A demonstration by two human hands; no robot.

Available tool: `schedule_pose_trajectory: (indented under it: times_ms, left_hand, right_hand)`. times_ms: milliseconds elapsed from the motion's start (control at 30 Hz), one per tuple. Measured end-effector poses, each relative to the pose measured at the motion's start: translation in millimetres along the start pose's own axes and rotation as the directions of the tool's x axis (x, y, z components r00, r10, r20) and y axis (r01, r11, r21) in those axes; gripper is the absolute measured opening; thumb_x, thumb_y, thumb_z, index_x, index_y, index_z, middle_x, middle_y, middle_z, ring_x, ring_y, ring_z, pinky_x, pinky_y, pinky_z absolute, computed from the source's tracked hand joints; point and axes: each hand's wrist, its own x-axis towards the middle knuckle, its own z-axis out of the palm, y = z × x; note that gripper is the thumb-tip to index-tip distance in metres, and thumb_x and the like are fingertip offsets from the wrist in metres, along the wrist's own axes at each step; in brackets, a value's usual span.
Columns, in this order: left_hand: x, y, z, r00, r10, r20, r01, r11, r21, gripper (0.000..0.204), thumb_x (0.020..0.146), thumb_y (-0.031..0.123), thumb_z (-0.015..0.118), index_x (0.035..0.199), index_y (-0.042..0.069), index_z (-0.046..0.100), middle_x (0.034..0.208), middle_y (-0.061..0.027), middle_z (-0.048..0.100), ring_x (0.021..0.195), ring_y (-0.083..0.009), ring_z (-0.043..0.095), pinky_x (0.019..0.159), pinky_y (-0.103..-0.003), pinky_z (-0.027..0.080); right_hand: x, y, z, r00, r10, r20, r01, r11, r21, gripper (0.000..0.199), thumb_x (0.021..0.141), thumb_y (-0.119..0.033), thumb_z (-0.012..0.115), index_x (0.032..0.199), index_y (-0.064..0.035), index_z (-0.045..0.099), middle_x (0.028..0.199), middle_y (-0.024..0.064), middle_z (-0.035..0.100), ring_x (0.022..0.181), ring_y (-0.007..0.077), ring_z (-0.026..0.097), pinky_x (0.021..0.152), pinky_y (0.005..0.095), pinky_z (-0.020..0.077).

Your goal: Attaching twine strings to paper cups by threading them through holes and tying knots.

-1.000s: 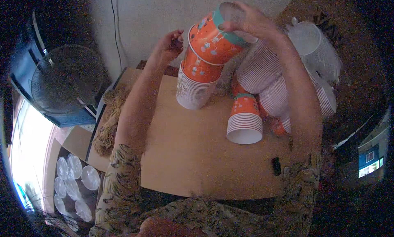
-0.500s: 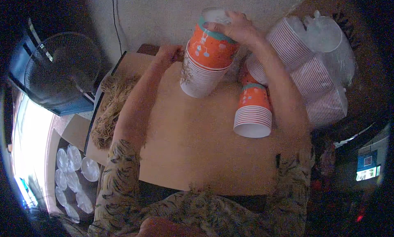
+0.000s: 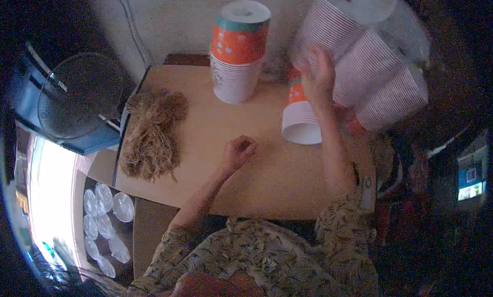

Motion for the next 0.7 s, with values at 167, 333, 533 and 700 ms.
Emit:
schedule_pose_trajectory:
  times_ms: [167,333,533,700]
  left_hand:
    - [17,-10,66,0.977,0.176,-0.121,-0.171,0.984,0.051,0.012,0.088,0.005,0.068,0.098,-0.001,0.064,0.084,-0.0104,0.066,0.081,-0.0166,0.067,0.072,-0.032,0.057]
    - [28,-9,98,0.936,0.201,-0.290,-0.176,0.978,0.107,0.015,0.086,0.004,0.070,0.098,-0.001,0.063,0.088,-0.0125,0.067,0.079,-0.0195,0.068,0.073,-0.032,0.057]
    - [40,-22,125,0.900,0.260,-0.350,-0.152,0.940,0.306,0.019,0.085,0.008,0.072,0.098,0.001,0.060,0.088,-0.0124,0.066,0.074,-0.0200,0.066,0.069,-0.032,0.054]
    - [45,-19,133,0.854,0.198,-0.481,-0.071,0.960,0.270,0.015,0.087,0.011,0.071,0.092,0.003,0.060,0.079,-0.0079,0.063,0.075,-0.0170,0.063,0.069,-0.032,0.052]
  right_hand:
    - [-174,88,-79,0.922,0.361,-0.144,-0.372,0.926,-0.064,0.021,0.082,-0.002,0.061,0.103,0.0004,0.060,0.097,0.0123,0.064,0.092,0.0241,0.063,0.085,0.0351,0.0491]
    - [-237,82,-72,0.802,0.592,-0.084,-0.593,0.805,0.014,0.023,0.085,-0.009,0.066,0.105,-0.0010,0.060,0.091,0.0108,0.065,0.083,0.0238,0.064,0.077,0.0363,0.0508]
    - [-245,72,-67,0.799,0.584,-0.142,-0.578,0.811,0.086,0.016,0.086,-0.013,0.071,0.097,-0.0029,0.062,0.084,0.0089,0.064,0.076,0.0190,0.062,0.069,0.0337,0.0490]
    - [-242,70,-71,0.826,0.539,-0.161,-0.541,0.840,0.036,0.013,0.085,-0.009,0.070,0.091,-0.0019,0.062,0.076,0.0090,0.062,0.069,0.0185,0.060,0.065,0.0325,0.0483]
